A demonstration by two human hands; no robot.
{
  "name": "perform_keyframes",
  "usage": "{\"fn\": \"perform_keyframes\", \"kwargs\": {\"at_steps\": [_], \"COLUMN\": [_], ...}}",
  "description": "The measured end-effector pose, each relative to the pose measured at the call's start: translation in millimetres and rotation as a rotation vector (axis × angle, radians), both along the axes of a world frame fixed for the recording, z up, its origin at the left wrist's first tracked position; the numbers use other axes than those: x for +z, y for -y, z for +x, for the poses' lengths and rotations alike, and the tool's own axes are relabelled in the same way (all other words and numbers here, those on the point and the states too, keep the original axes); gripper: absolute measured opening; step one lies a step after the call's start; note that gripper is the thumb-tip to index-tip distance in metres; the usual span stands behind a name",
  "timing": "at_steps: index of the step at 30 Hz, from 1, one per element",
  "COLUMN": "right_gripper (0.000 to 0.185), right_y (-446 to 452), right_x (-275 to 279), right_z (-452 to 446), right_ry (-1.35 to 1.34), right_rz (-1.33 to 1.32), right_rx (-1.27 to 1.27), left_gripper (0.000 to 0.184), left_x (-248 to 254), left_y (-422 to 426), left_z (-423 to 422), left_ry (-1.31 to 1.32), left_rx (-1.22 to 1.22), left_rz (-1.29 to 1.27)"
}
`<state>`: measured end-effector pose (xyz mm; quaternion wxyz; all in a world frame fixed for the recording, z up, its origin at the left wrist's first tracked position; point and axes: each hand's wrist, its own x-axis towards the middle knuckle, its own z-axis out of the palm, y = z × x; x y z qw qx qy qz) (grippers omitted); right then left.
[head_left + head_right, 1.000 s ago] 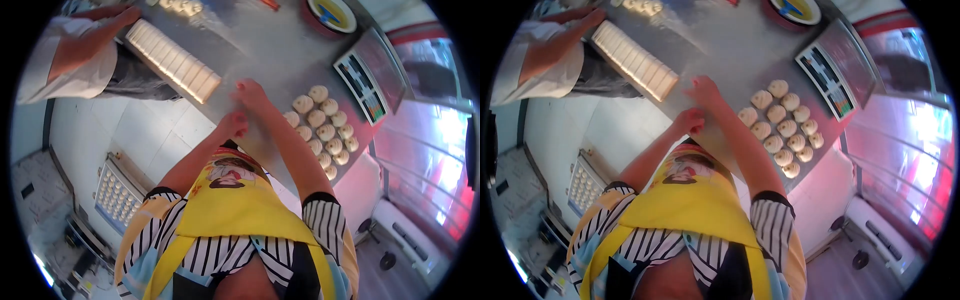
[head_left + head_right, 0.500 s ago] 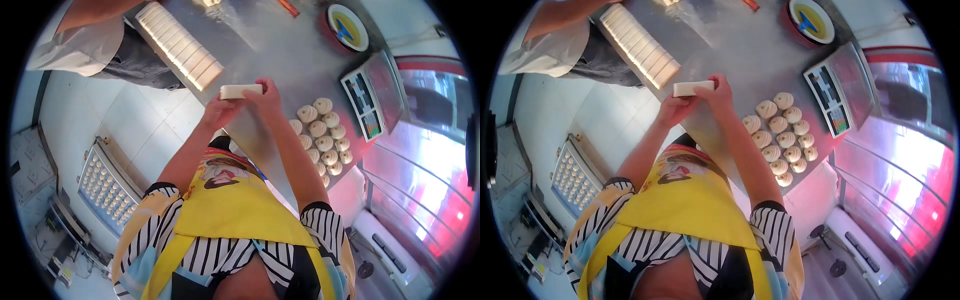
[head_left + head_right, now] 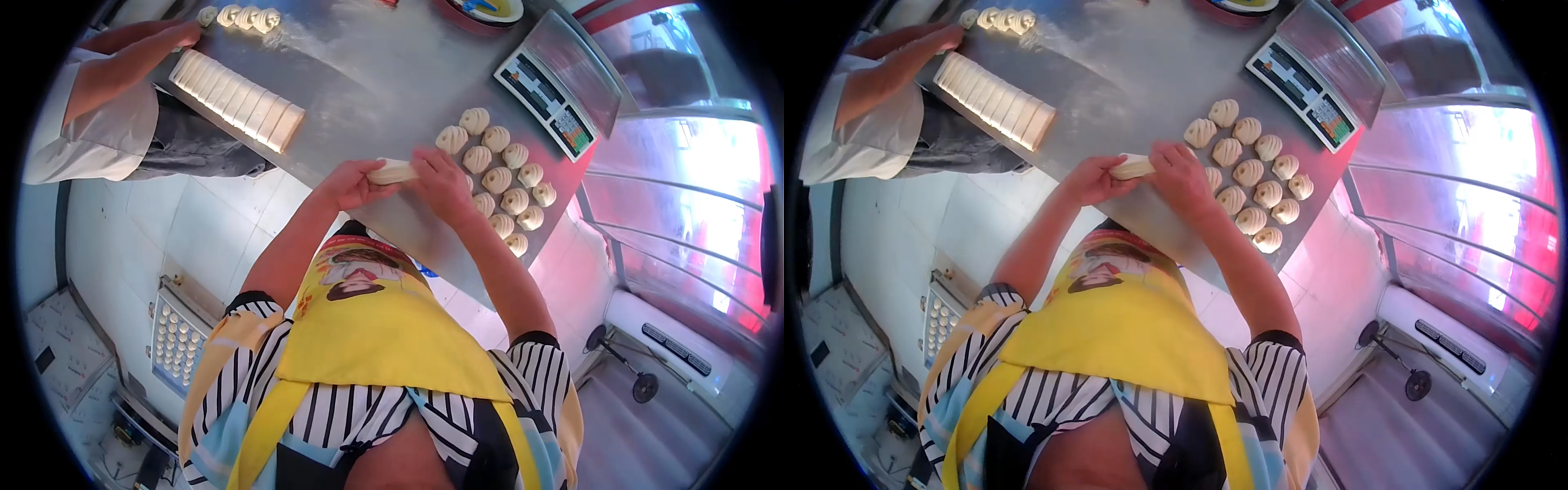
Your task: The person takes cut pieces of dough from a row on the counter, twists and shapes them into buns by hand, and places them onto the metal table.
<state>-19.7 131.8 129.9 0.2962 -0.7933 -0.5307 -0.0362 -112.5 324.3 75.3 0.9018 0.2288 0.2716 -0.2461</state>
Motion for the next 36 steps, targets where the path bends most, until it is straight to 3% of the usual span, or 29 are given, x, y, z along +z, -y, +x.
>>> {"fn": "perform_keyframes", "kwargs": {"at_steps": [1, 3, 4, 6, 7, 9, 12, 15, 16, 19, 21, 22, 25, 31, 34, 36], "right_gripper": [0.026, 0.025, 0.026, 0.029, 0.033, 0.042, 0.045, 0.038, 0.034, 0.025, 0.023, 0.022, 0.022, 0.020, 0.020, 0.021], "right_y": [5.5, 18.2, 22.6, 26.6, 30.3, 38.8, 48.4, 44.7, 41.1, 38.5, 43.3, 45.8, 45.3, 51.9, 54.3, 51.4], "right_x": [0.2, -3.1, -11.1, -22.6, -20.0, -10.3, -5.9, -2.2, 8.1, 19.6, -2.2, -9.1, -15.7, -41.3, -45.3, -43.9], "right_z": [-2.3, -10.8, -16.0, -29.4, -34.1, -42.7, -48.4, -52.6, -52.2, -44.4, -33.3, -34.3, -36.7, -40.7, -59.4, -67.0], "right_ry": [-0.275, -0.830, -1.168, -1.826, -1.815, -1.771, -0.896, -0.650, -0.702, -0.943, -1.203, -1.240, -1.344, -1.575, -1.824, -1.922], "right_rz": [-0.120, -0.357, -0.205, 0.149, 0.192, 0.278, 0.043, 0.054, 0.014, 0.001, 0.158, 0.185, 0.265, 0.248, 0.311, 0.441], "right_rx": [-0.107, -0.318, -0.443, -0.678, -0.526, -0.230, -0.093, -0.114, -0.195, -0.410, -0.493, -0.513, -0.543, -0.609, -0.718, -0.764], "left_gripper": [0.034, 0.030, 0.029, 0.027, 0.027, 0.024, 0.023, 0.025, 0.027, 0.029, 0.027, 0.026, 0.027, 0.022, 0.021, 0.023], "left_x": [-0.9, 0.6, 2.7, 0.6, -0.1, 4.7, -7.4, -18.0, -15.2, 3.5, 21.7, 26.2, 19.9, 26.2, 19.9, 18.1], "left_y": [2.5, 23.8, 33.4, 45.6, 49.3, 46.5, 39.8, 45.8, 52.0, 74.5, 87.0, 90.8, 94.2, 102.0, 96.3, 95.2], "left_z": [0.1, 3.2, 4.2, 0.0, -1.5, -1.9, -0.6, -2.1, -4.5, -12.0, -18.1, -21.9, -32.1, -44.5, -47.3, -42.3], "left_ry": [-0.005, 0.351, 0.535, 0.658, 0.718, 0.515, 0.288, 0.218, 0.209, 0.556, 0.662, 0.714, 0.502, 0.672, 0.809, 0.877], "left_rx": [-0.053, -0.337, -0.469, -0.226, -0.105, -0.106, -0.160, -0.183, -0.182, -0.392, -0.338, -0.308, -0.200, -0.184, -0.121, 0.005], "left_rz": [-0.009, 1.007, 1.515, 1.531, 1.532, 1.445, 1.090, 0.819, 0.758, 1.358, 1.389, 1.403, 1.204, 1.170, 1.401, 1.372]}}
